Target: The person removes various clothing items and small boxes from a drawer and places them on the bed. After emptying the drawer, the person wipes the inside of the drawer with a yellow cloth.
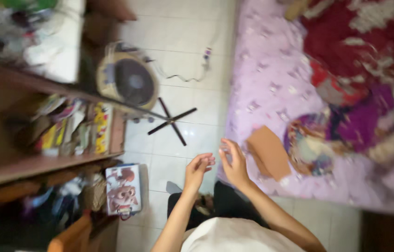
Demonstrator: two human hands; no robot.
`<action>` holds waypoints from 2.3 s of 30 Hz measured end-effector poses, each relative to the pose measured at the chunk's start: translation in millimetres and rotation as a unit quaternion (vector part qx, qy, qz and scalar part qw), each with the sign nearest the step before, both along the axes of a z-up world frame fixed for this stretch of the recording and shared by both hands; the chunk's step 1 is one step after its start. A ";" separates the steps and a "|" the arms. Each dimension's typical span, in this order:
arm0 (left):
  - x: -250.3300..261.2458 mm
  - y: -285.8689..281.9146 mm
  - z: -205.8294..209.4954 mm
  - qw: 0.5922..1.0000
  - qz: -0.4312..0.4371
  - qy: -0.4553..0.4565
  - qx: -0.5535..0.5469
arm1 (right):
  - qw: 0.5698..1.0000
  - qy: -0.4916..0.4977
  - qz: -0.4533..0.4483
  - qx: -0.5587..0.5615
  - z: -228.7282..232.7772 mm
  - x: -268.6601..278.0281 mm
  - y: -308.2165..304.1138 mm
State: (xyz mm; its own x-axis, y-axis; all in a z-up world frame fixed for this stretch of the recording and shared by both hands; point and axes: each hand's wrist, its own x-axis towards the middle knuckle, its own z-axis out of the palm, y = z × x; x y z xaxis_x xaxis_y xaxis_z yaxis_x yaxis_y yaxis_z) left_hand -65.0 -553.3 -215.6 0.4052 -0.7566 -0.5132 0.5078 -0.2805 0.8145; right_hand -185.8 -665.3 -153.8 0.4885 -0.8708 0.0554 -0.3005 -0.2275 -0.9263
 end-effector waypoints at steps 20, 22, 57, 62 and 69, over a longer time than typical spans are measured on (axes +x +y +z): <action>137.5 435.0 227.7 0.847 0.473 -0.225 -0.090 | 0.834 -0.186 0.498 -0.146 202.8 293.9 386.7; 141.9 460.2 224.9 0.814 0.519 -0.252 -0.073 | 0.782 -0.179 0.561 -0.203 213.5 316.2 409.7; 164.5 562.3 143.0 0.724 0.675 -0.138 -0.003 | 0.438 -0.090 0.765 -0.464 176.1 441.7 535.0; 160.7 565.6 161.1 0.679 0.706 -0.193 -0.052 | 0.427 -0.031 0.681 -0.594 146.5 449.1 559.9; 158.5 572.2 172.5 0.690 0.676 -0.006 -0.259 | 0.476 -0.100 0.673 -0.557 174.2 454.2 549.3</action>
State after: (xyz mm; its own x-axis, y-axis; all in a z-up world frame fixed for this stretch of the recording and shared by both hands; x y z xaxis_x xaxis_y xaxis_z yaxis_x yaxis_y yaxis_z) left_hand 93.6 18.9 -43.1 0.9223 0.2363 -0.3059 0.0127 0.7724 0.6350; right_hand 268.4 -116.0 20.4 0.4506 0.8479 0.2792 0.8811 -0.4728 0.0139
